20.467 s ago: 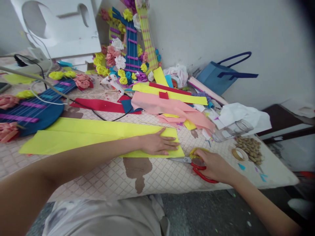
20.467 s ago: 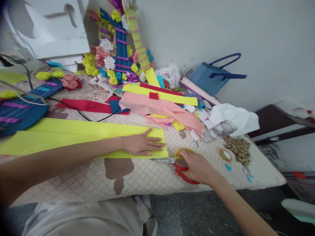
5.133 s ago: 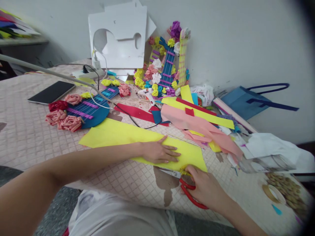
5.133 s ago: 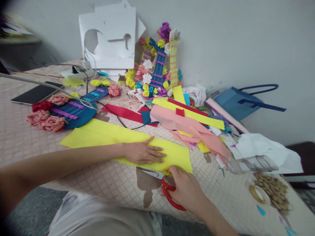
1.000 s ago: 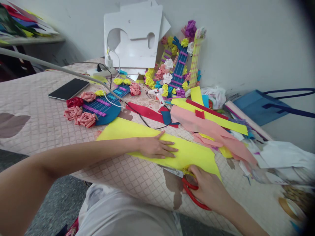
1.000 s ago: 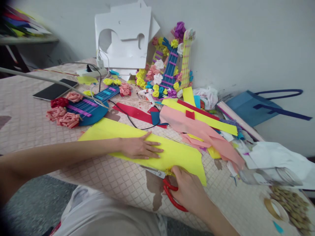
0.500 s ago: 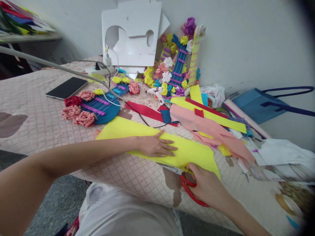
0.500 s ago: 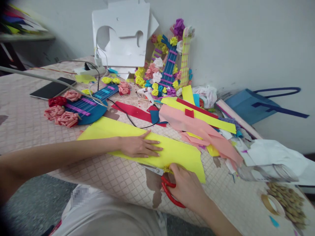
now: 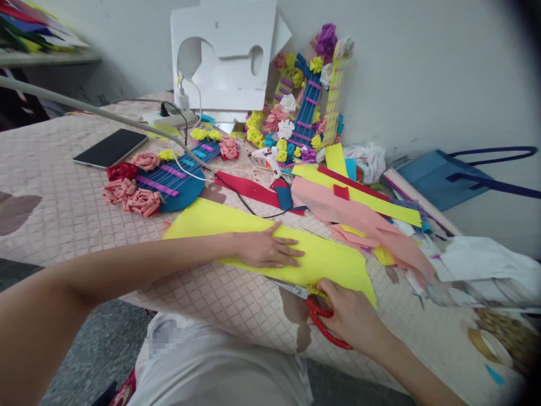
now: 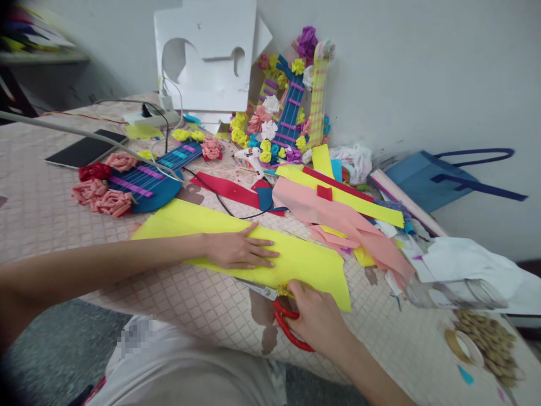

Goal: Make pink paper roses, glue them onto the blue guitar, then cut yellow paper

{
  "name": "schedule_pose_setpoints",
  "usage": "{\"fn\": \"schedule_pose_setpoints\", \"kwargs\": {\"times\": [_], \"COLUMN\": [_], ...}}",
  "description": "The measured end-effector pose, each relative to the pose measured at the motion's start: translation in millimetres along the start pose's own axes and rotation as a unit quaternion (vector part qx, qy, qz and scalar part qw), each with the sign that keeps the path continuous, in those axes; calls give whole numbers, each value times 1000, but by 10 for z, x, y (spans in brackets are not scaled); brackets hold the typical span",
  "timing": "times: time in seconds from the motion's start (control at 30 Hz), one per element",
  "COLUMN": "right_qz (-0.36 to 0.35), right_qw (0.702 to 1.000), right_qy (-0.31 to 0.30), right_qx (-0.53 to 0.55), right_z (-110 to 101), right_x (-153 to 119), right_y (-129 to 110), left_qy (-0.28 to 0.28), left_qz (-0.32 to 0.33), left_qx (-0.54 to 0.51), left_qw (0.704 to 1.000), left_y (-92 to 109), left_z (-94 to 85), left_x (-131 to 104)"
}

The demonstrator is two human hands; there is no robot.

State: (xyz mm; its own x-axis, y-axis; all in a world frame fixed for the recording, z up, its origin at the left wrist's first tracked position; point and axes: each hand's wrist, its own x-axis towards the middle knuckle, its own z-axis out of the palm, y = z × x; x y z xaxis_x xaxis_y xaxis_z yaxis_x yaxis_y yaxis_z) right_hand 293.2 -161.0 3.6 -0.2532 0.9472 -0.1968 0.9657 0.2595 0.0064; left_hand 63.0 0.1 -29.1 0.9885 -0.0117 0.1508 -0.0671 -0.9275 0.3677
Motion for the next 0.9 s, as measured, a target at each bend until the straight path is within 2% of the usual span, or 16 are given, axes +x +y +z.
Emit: {"fn": "schedule_pose_setpoints", "kwargs": {"times": [0.33, 0.47, 0.73, 0.9], "right_qz": [24, 13, -4, -1], "right_qw": [999, 999, 1000, 999], "right_qy": [-11, -14, -22, 6], "right_qx": [30, 44, 21, 31], "right_z": [-118, -128, -99, -86], "right_x": [68, 119, 105, 61], "right_y": [-143, -181, -135, -104], "left_qy": [-3, 20, 24, 8], "left_qz": [-20, -13, -3, -20], "left_qx": [-33, -48, -41, -40], "left_qw": [999, 999, 999, 999], "left_y": [11, 6, -3, 23], "left_z": [-4, 10, 25, 11], "left_x": [1, 1, 4, 6]}}
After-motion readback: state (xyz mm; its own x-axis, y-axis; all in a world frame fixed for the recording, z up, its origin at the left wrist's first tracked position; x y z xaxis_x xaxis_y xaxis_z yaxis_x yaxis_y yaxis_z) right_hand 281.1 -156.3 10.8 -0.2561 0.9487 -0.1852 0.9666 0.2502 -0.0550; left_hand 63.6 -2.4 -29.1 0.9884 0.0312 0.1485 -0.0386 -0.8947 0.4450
